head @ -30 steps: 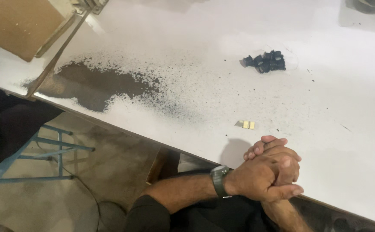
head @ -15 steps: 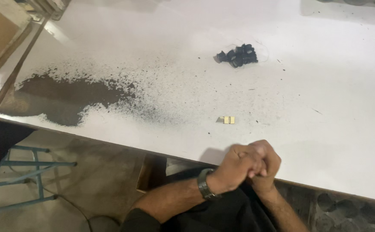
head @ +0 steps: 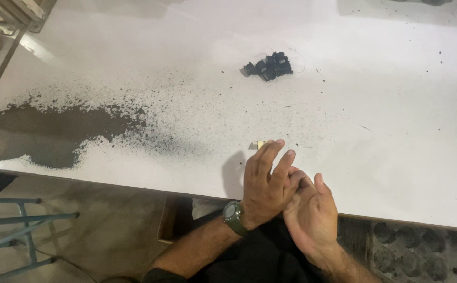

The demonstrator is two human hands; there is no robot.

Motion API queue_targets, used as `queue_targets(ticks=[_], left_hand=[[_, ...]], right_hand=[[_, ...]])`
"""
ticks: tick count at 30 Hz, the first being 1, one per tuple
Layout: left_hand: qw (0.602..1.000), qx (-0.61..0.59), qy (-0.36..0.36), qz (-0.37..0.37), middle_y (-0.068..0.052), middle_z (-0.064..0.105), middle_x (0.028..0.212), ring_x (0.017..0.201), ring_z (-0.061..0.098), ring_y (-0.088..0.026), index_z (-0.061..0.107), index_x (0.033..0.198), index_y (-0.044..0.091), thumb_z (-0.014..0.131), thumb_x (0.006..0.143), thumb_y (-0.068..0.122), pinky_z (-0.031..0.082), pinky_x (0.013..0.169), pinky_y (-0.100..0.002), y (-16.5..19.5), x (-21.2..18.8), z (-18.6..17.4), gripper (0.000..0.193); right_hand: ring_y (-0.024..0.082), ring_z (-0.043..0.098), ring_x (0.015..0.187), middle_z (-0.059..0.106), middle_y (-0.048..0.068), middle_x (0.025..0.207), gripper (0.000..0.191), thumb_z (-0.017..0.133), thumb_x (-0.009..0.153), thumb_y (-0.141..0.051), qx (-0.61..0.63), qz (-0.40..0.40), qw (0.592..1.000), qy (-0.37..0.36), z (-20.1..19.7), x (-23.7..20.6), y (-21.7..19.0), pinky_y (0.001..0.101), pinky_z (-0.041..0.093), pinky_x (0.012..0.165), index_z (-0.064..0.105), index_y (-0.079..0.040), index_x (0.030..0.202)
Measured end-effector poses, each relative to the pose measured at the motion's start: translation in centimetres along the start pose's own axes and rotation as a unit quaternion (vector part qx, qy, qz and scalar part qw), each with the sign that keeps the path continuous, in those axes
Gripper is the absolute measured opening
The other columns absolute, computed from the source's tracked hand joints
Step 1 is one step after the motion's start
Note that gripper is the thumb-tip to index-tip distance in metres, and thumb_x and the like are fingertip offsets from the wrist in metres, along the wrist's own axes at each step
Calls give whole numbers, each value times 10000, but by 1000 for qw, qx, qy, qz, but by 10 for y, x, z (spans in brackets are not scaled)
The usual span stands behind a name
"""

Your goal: The person sits at a white table fitting small black plastic parts together by hand, using a small hex key to tighten them, and sets completed assemblies aside while picking up the next set of parts.

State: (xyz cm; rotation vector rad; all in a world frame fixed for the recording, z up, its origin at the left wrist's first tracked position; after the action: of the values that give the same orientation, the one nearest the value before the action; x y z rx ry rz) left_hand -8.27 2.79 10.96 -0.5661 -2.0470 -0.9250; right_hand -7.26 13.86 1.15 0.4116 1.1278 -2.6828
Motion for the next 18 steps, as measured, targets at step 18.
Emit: queue_targets(ticks=[18], left_hand=[[809, -468, -296, -196, -137, 579, 1481, 1410, 561, -247, 457, 1492, 40, 692, 1033, 325, 497, 1184, -401, 15, -49, 40, 589]], right_hand=[[210, 608, 646, 614, 21, 603, 512, 462, 1093, -440, -216, -314, 855, -351, 44, -47, -65, 447, 545, 729, 577, -140, 694]])
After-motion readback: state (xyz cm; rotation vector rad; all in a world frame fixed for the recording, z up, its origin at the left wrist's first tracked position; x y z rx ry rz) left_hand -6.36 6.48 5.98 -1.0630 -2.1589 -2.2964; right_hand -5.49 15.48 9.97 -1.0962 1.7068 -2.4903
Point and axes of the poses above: each hand's wrist, its own x-axis towards the middle knuckle, its own z-axis out of the palm, y = z × x, the point moved 9 cm from there along x, towards the middle knuckle
